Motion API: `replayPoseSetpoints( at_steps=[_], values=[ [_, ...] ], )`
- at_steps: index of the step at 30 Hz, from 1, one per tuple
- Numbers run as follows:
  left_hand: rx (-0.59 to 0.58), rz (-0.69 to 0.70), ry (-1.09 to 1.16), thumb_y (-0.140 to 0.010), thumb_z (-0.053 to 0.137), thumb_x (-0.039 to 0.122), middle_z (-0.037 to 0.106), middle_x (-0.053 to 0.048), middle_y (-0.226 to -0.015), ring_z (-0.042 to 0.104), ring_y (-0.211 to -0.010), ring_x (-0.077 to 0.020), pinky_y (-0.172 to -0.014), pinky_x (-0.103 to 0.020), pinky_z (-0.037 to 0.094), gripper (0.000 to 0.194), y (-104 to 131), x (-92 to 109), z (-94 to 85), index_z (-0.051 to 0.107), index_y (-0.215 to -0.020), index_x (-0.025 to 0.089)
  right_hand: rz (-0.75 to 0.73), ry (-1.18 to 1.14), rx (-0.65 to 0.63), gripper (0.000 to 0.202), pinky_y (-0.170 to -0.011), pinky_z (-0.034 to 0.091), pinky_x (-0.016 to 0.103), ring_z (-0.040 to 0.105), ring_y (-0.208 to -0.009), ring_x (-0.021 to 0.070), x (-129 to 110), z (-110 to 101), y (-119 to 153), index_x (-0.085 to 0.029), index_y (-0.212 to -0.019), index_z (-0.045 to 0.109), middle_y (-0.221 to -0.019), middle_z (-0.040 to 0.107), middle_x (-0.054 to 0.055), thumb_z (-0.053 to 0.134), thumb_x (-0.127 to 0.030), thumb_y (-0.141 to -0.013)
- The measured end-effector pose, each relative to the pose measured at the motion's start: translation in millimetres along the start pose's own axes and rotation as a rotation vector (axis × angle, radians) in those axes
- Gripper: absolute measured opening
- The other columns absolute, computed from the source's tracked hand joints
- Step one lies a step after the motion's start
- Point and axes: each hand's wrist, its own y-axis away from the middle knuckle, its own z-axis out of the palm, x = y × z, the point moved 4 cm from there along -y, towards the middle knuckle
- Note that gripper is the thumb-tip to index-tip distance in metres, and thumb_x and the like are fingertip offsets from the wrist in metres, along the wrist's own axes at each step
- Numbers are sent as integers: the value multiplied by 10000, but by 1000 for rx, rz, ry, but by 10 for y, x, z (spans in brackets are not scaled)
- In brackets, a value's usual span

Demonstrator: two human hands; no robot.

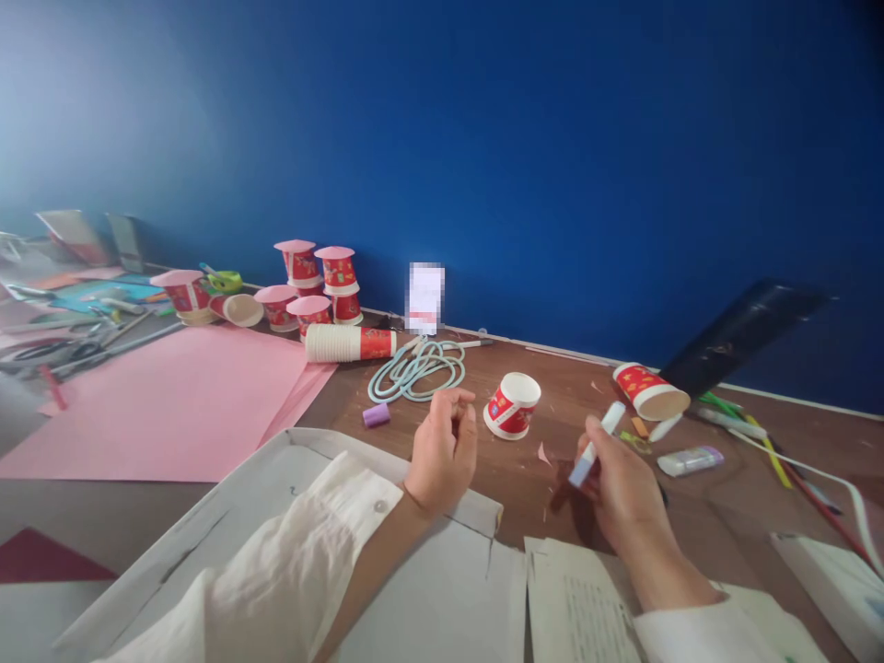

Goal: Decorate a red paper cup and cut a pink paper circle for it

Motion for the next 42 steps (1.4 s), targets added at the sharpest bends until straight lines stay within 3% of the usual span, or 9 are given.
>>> replayPoseSetpoints(
  at_steps=[5,10,14,17,20,24,29,42],
  values=[
    [-31,-4,-65,-932,447,216,541,50,-684,513,-612,-115,-632,-242,371,195,4,3,4,495,-1121,203,-266,791,-26,542,-554,384,302,570,-568,196,-186,-222,-190,-215,-554,606,-536,609,34,545,-703,-782],
    [-61,3,-120,-916,445,211,517,64,-656,502,-595,-111,-642,-238,381,201,-8,22,-1,517,-1103,202,-263,1069,-50,561,-598,399,322,615,-628,230,-213,-304,-286,-239,-493,595,-603,669,70,469,-673,-825],
    [-73,9,-149,-915,438,220,493,69,-639,496,-590,-112,-650,-241,386,211,-26,19,-13,523,-1106,190,-261,1079,43,515,-593,388,344,621,-647,269,-215,-379,-333,-240,-557,642,-622,670,95,485,-658,-813],
    [-74,14,-163,-918,439,235,472,74,-627,487,-582,-113,-643,-241,382,217,-30,29,-22,526,-1111,188,-313,1031,151,520,-632,412,371,649,-765,316,-259,-411,-312,-196,-901,731,-822,724,142,475,-641,-820],
    [-72,20,-179,-920,438,242,452,76,-622,477,-575,-112,-635,-240,378,216,-24,44,-30,536,-1105,190,-406,950,183,575,-717,447,383,660,-858,310,-275,-347,-215,-169,-1156,675,-932,730,138,459,-599,-841],
    [-88,39,-187,-917,444,241,462,75,-626,473,-573,-109,-632,-236,377,212,-15,41,-32,550,-1095,193,-501,870,40,434,-720,464,332,671,-771,234,-188,-138,-40,-229,-1031,714,-833,739,56,471,-545,-859],
    [-103,69,-181,-916,448,241,459,76,-618,471,-572,-107,-631,-232,381,208,-17,17,-25,554,-1088,190,-514,846,-114,303,-647,445,287,665,-699,196,-63,27,79,-261,-844,713,-724,726,4,503,-476,-883],
    [-144,28,-253,-907,449,262,489,71,-607,470,-550,-111,-617,-231,376,200,-35,-2,6,581,-1047,208,-565,830,-161,296,-580,395,280,626,-622,192,-20,108,156,-258,-885,710,-651,691,-4,513,-479,-898]
  ],
)
